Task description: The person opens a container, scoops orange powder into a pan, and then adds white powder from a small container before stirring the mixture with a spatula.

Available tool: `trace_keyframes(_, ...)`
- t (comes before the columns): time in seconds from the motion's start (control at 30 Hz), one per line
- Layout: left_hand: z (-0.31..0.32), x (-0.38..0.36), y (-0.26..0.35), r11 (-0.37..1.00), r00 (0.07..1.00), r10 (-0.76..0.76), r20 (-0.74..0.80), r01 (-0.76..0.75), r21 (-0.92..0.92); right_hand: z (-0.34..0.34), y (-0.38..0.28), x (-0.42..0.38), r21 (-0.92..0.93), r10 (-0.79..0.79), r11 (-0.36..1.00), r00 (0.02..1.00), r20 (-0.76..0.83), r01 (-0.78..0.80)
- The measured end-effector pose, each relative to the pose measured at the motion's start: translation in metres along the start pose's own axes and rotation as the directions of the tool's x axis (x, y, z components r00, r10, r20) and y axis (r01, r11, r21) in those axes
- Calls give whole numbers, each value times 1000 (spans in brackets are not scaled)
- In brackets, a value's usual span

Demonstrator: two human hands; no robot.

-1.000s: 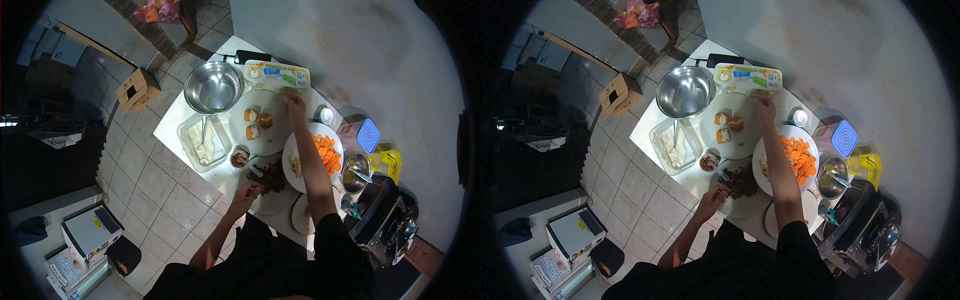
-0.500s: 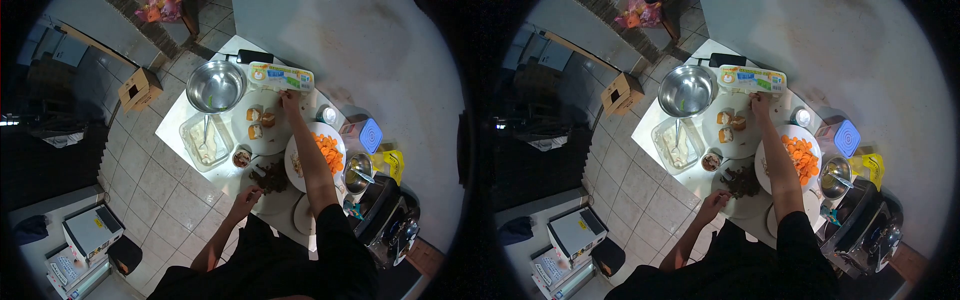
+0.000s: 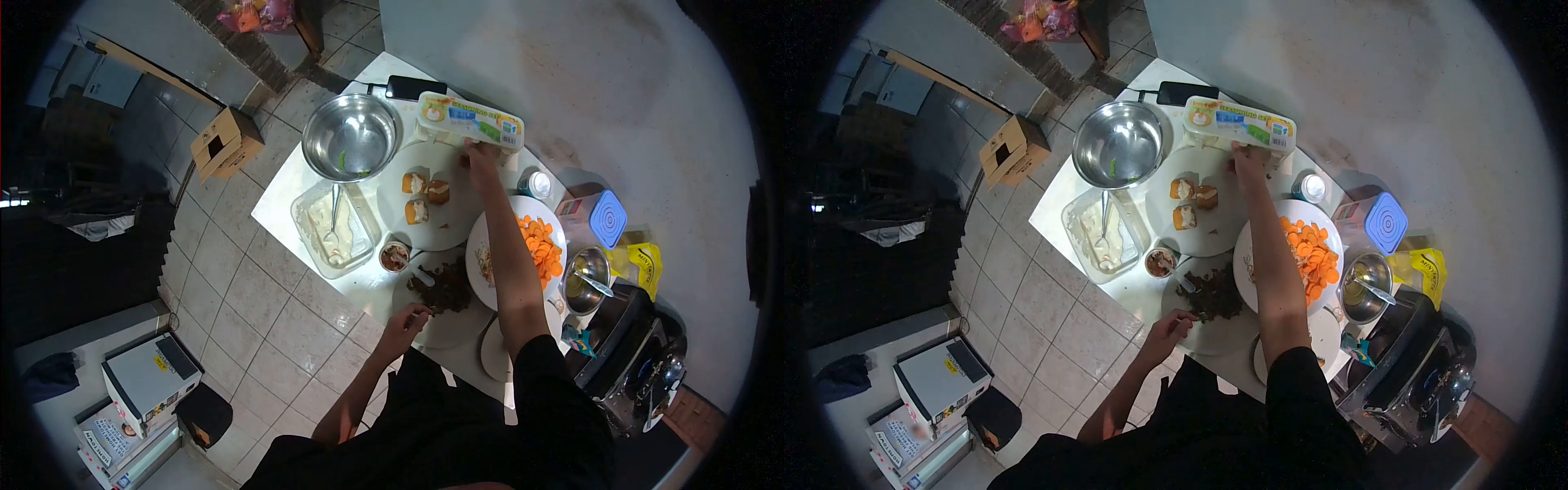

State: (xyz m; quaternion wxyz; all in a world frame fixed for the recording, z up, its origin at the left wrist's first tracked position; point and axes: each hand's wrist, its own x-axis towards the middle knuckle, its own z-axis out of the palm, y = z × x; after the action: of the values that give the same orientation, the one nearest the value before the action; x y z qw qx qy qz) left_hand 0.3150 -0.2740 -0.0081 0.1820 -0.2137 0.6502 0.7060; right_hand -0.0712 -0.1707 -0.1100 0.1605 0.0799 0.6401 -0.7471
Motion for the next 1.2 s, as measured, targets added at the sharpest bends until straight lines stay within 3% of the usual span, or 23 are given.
trace_keyframes(0.13,0,-3,-6,1000,1000,-12,-18,12,2,2,-3,5,72,42,996,996,80,-48)
trace_keyframes(0.23,1,-2,-9,999,1000,-3,-5,2,-43,-1,-2,-8,55,107,992,993,58,-110)
trace_keyframes(0.3,2,-1,-10,1000,1000,-17,5,17,-18,-2,3,-16,264,199,945,980,14,-196)
trace_keyframes(0.43,5,5,-9,999,1000,-21,20,22,-37,1,0,-26,334,213,924,976,-45,-186)
trace_keyframes(0.5,5,9,-7,1000,999,-16,32,15,19,-2,-3,-26,375,303,893,949,-91,-250)
trace_keyframes(0.63,9,13,-2,998,999,29,38,-31,53,-21,0,-16,306,312,912,947,-78,-275)
trace_keyframes(0.83,19,33,-16,998,999,-33,40,35,-50,-38,-5,-14,333,266,916,960,-83,-225)
trace_keyframes(1.0,21,33,-20,999,996,0,84,-3,33,-47,-20,-24,304,380,881,925,0,-362)
trace_keyframes(1.2,25,34,-37,998,996,0,93,-6,58,-40,-2,-45,354,373,871,928,-26,-340)
